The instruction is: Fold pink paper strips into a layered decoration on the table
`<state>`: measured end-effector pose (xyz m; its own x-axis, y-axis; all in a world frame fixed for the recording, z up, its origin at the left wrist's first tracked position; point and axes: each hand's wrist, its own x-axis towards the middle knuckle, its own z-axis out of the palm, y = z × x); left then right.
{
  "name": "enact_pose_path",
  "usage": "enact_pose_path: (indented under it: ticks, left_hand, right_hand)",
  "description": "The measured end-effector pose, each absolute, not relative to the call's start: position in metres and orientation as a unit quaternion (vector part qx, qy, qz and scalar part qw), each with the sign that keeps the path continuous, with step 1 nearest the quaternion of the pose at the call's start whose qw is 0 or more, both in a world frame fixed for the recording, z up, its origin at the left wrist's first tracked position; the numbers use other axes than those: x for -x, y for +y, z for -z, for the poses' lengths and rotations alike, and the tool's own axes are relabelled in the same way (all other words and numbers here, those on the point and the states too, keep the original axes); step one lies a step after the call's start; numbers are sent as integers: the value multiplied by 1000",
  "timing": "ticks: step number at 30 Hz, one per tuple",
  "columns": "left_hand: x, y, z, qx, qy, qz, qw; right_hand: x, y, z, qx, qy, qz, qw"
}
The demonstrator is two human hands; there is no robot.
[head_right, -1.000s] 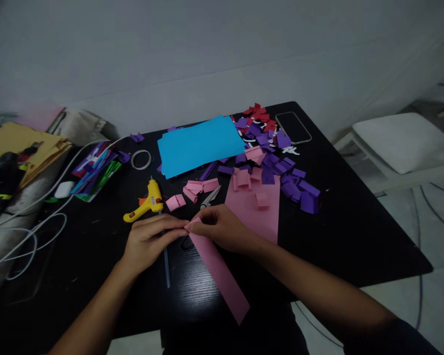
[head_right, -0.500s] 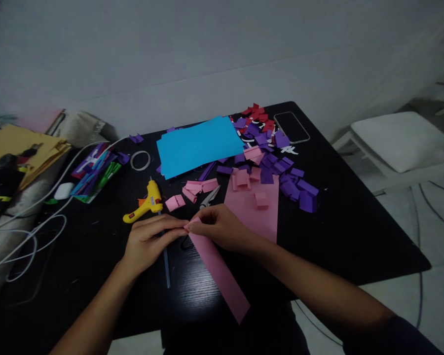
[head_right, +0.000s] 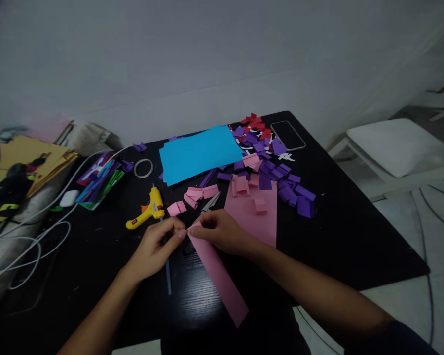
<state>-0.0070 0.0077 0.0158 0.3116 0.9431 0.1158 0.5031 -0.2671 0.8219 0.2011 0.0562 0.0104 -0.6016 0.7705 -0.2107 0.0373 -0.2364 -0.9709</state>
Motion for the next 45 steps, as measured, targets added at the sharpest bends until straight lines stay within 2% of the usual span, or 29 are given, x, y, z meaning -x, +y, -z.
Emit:
enact_pose_path:
  ticks: [7,16,31,37,45]
  left_hand:
    - [5,7,-11,-726,492,-299,377]
    - [7,9,-11,-719,501,-318,363]
    - [7,9,-9,-732,498,-310,346]
    - [10,9,-10,-725,511,-328,325]
    - [10,11,-9,-709,525,-336,329]
  right_hand:
    - [-200,58,-2,351,-573,-699,244]
    - [-204,62,-4,382,-557,-701,230]
    - [-201,61,2,370,-588,-663,278]
    - [-202,61,1,364,-570,-700,230]
    - [-202,62,6,368,-582,-684,239]
